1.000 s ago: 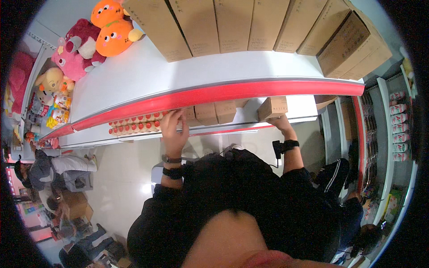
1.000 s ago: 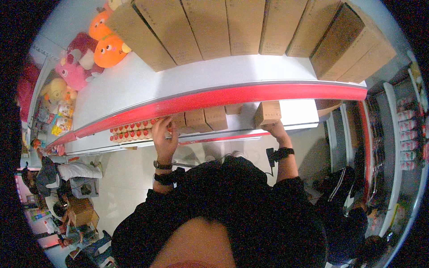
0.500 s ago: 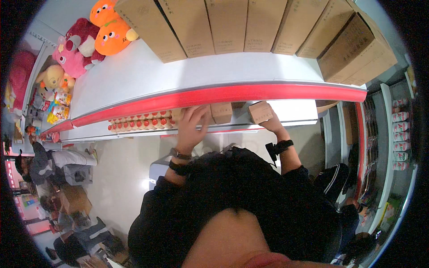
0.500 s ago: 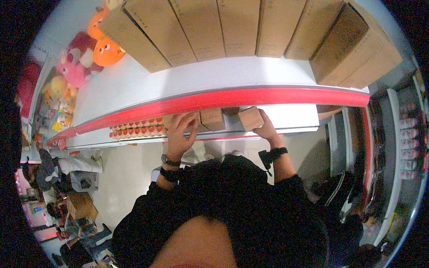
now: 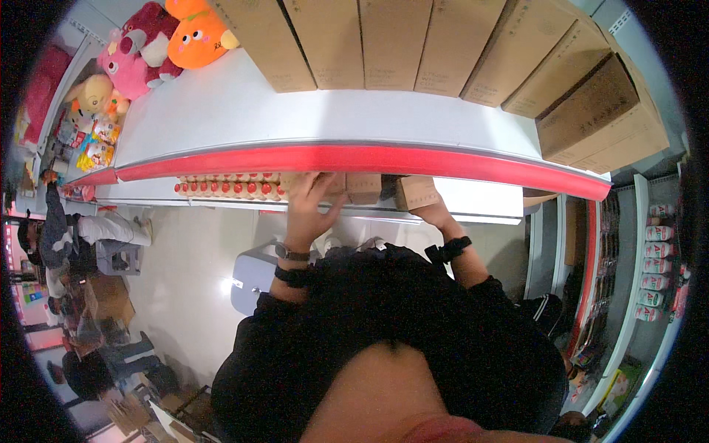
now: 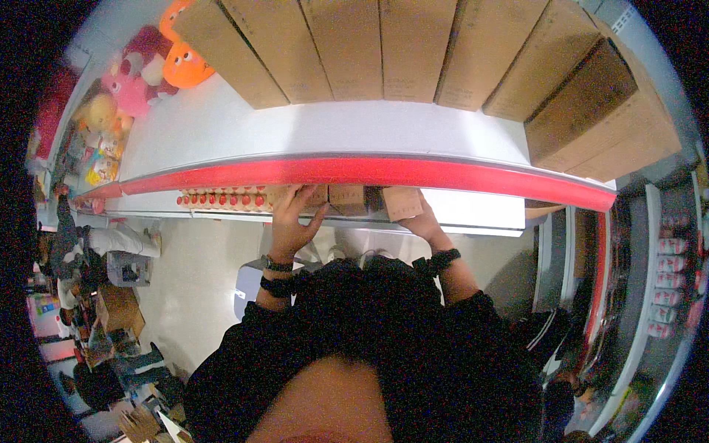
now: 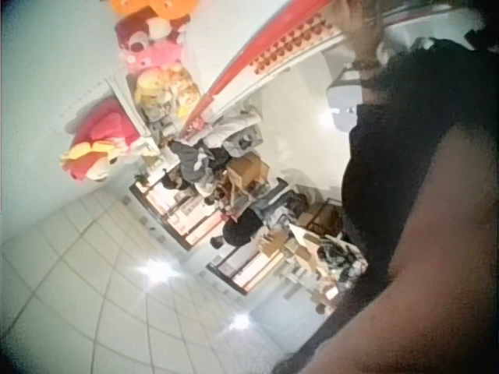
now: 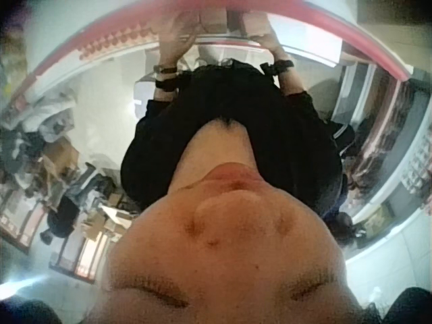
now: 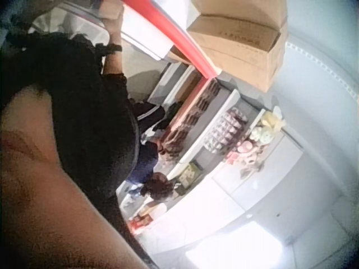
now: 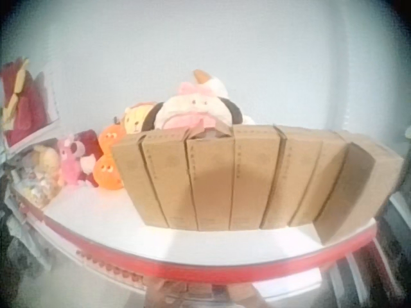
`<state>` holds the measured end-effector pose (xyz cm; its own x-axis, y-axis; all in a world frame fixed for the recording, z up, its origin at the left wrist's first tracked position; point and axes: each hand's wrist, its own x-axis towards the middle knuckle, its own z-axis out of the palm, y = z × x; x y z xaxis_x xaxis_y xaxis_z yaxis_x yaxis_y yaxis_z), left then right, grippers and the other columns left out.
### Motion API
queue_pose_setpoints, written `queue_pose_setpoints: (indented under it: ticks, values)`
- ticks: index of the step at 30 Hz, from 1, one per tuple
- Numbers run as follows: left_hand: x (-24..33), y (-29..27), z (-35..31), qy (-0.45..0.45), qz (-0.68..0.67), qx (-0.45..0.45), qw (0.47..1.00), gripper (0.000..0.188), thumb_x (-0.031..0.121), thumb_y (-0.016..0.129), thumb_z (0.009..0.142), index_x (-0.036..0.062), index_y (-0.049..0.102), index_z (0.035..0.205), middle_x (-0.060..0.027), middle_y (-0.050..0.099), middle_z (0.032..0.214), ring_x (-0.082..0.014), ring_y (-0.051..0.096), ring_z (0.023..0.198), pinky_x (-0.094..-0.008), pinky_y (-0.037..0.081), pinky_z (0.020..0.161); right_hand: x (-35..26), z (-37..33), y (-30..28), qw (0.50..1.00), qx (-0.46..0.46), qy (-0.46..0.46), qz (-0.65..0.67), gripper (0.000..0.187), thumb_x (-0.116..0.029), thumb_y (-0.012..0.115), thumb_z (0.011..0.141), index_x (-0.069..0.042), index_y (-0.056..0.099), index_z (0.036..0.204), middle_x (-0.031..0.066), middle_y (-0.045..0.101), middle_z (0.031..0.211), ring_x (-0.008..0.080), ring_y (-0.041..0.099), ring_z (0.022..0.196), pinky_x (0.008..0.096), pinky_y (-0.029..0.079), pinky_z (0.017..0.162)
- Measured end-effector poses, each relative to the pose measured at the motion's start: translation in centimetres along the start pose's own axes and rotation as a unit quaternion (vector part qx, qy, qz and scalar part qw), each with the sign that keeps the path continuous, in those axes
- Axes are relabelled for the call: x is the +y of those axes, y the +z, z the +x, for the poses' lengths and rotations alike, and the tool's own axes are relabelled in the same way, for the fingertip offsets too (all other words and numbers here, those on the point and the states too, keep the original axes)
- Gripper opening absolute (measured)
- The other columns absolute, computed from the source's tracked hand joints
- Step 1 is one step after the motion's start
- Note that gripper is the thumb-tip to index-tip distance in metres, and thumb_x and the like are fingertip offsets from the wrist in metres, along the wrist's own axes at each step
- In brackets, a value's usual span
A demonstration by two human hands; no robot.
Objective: The person organizes rows of small bottles on a lower shelf by hand and then places several cardboard boxes into alignment on the upper shelf next to plush toys.
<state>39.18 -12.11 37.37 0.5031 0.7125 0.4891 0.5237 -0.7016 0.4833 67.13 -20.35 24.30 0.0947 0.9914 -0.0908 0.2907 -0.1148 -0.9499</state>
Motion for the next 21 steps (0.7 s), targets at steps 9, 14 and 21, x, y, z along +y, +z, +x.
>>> queue_pose_setpoints:
  ticks: [9, 14, 21]
  values:
    - [1.3, 0.1, -1.0, -0.002, 0.081, -0.022, 0.996, 0.051, 0.033, 0.071, 0.069, 0.0110, 0.057, 0.113, -0.0110, 0.045, 0.129, -0.0338, 0.031, 0.127, -0.0583, 0.011, 0.104, -0.6, 1.2, 1.4, 0.992, 0.010, -0.047, 0.117, 0.083, -0.014, 0.082, 0.057, -0.002, 0.032, 0.122, 0.0129, 0.051, 0.117, 0.0250, 0.051, 0.110, 0.0346, 0.042, 0.094]
    - [0.8, 0.4, -1.3, 0.012, 0.077, -0.042, 0.996, 0.059, 0.040, 0.070, 0.069, 0.0113, 0.054, 0.118, -0.0137, 0.040, 0.133, -0.0353, 0.028, 0.128, -0.0575, 0.008, 0.104, 4.4, 2.6, 2.4, 0.999, 0.022, -0.044, -0.012, 0.085, -0.014, 0.084, 0.055, 0.001, 0.029, 0.120, 0.0137, 0.051, 0.114, 0.0255, 0.052, 0.107, 0.0350, 0.043, 0.092]
    - [0.7, 0.0, -1.1, 0.009, 0.077, -0.068, 0.995, 0.066, 0.042, 0.070, 0.067, 0.0108, 0.052, 0.122, -0.0153, 0.038, 0.135, -0.0360, 0.029, 0.128, -0.0548, 0.010, 0.105, -0.5, 2.2, 3.7, 0.994, 0.088, 0.016, -0.058, 0.088, -0.016, 0.084, 0.056, 0.004, 0.025, 0.119, 0.0189, 0.051, 0.112, 0.0260, 0.053, 0.106, 0.0332, 0.045, 0.087]
